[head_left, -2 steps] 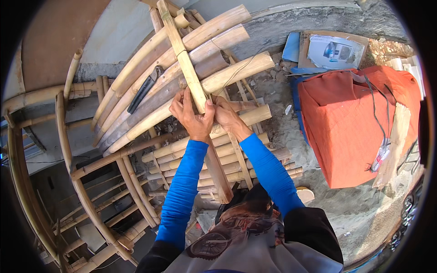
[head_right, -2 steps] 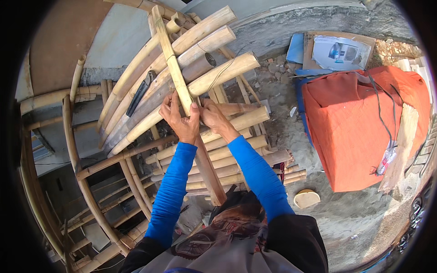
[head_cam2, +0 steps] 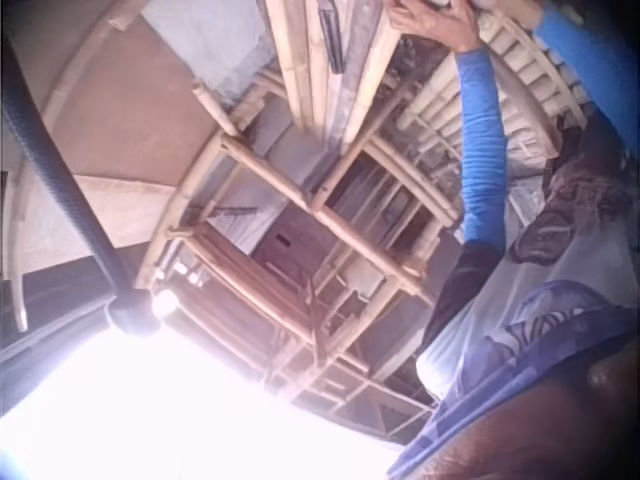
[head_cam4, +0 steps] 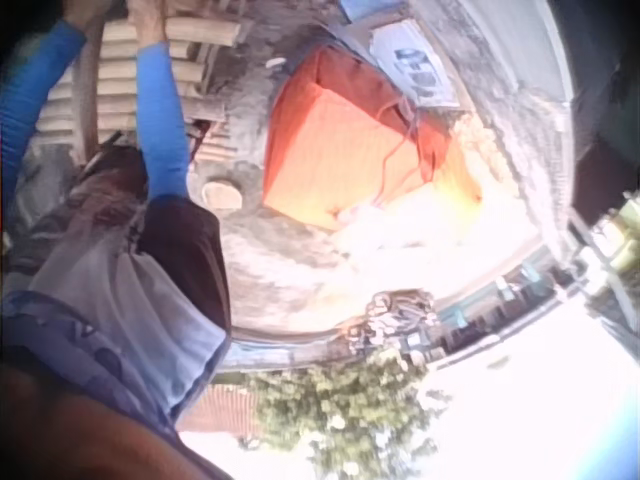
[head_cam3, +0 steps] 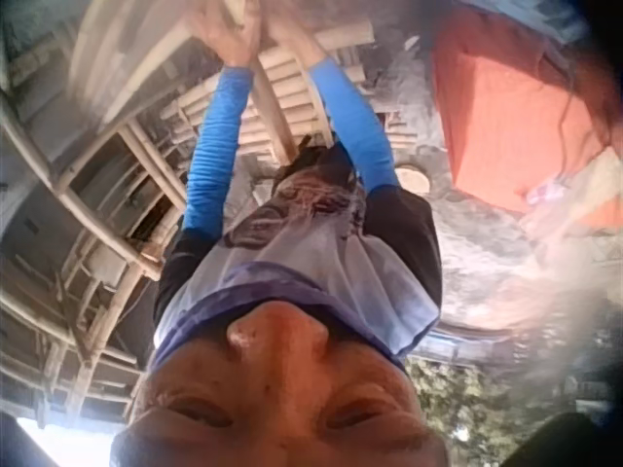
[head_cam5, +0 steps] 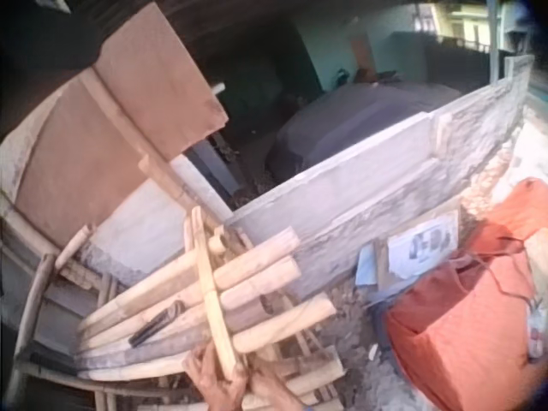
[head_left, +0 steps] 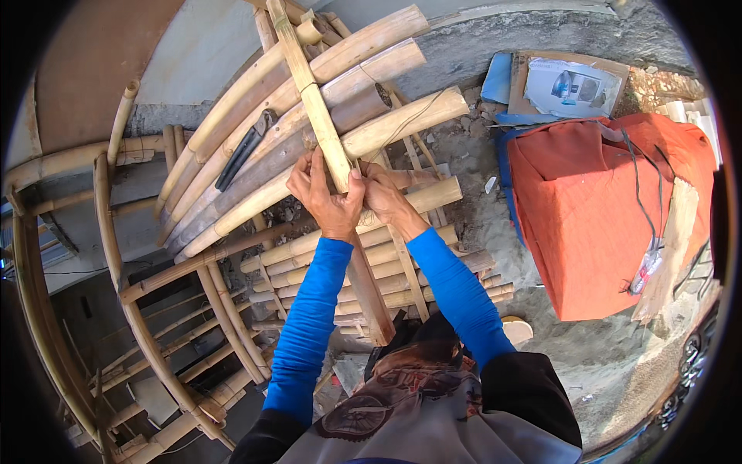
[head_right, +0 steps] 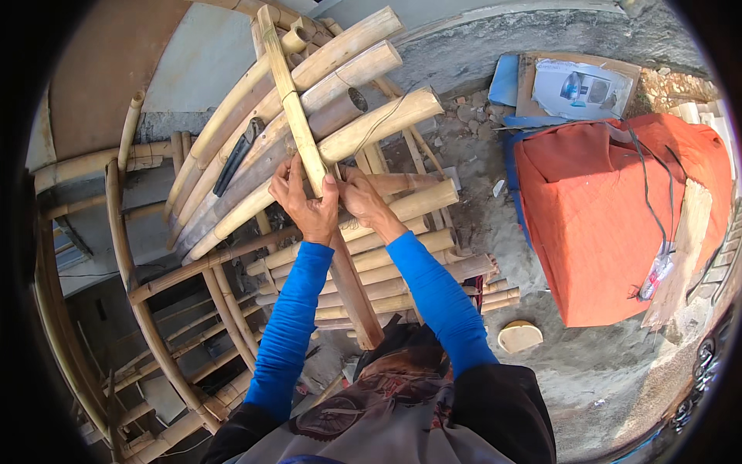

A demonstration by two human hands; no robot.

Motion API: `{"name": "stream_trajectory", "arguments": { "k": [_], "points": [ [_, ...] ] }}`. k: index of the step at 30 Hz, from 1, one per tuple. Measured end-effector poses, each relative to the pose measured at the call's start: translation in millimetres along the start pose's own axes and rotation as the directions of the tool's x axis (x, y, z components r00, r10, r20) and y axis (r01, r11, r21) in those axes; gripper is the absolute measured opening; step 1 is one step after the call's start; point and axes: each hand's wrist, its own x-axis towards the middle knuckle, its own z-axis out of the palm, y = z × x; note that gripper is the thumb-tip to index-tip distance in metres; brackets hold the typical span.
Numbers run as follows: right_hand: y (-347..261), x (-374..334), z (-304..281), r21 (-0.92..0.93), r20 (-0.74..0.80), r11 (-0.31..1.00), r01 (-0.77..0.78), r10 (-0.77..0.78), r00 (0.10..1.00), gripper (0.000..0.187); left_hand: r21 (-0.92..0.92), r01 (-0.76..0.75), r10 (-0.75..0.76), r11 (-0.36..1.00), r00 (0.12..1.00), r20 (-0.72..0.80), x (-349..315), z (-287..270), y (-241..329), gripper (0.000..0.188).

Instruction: The person assembles a bamboo frame by inserting bamboo poles into a lattice structure and securing them with wire. They use pliers to twist and tighten the wire around the joints, ensuring the frame is stable.

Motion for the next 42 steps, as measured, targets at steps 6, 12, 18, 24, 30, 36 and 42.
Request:
{"name": "stream_trajectory", "arguments": {
  "k": [6,12,18,24,30,36,42],
  "points": [
    [9,-4,-3,0.146,0.032,0.989,-0.028,0.024,0.999,0.028,0.052,-0.002,0.002,0.999,1.0,0.012,0,-6,0,0.072],
    [15,6,-20,0.04,0.006,0.999,0.024,-0.025,1.0,0.032,0.046,-0.015,0.014,0.999,1.0,0.01,7,5,4,0.075],
    [-38,-68,-46,-0.679,-0.263,0.732,0.057,-0.316,0.911,0.055,0.003,-0.028,0.028,1.0,1.0,0.007,9,5,2,0.075],
    [-105,-155,-26,-0.912,-0.277,-0.219,-0.346,-0.293,0.915,0.048,-0.215,-0.013,0.003,0.977,0.999,-0.049,2,-10,5,0.075],
    [-96,-216,40,-0.834,-0.253,-0.503,-0.229,-0.02,0.967,0.038,-0.839,0.534,-0.33,0.107,0.815,0.477,-58,-58,113,0.065],
    [-29,-265,52,-0.958,-0.224,-0.174,-0.229,-0.048,0.973,0.031,-0.647,0.477,-0.303,-0.594,0.613,0.73,-68,-99,97,0.044],
    [-2,-293,115,-0.93,-0.207,0.348,-0.121,-0.221,0.953,0.033,-0.572,0.183,-0.352,-0.8,0.628,0.694,-41,-134,2,0.045]
  ]
}}
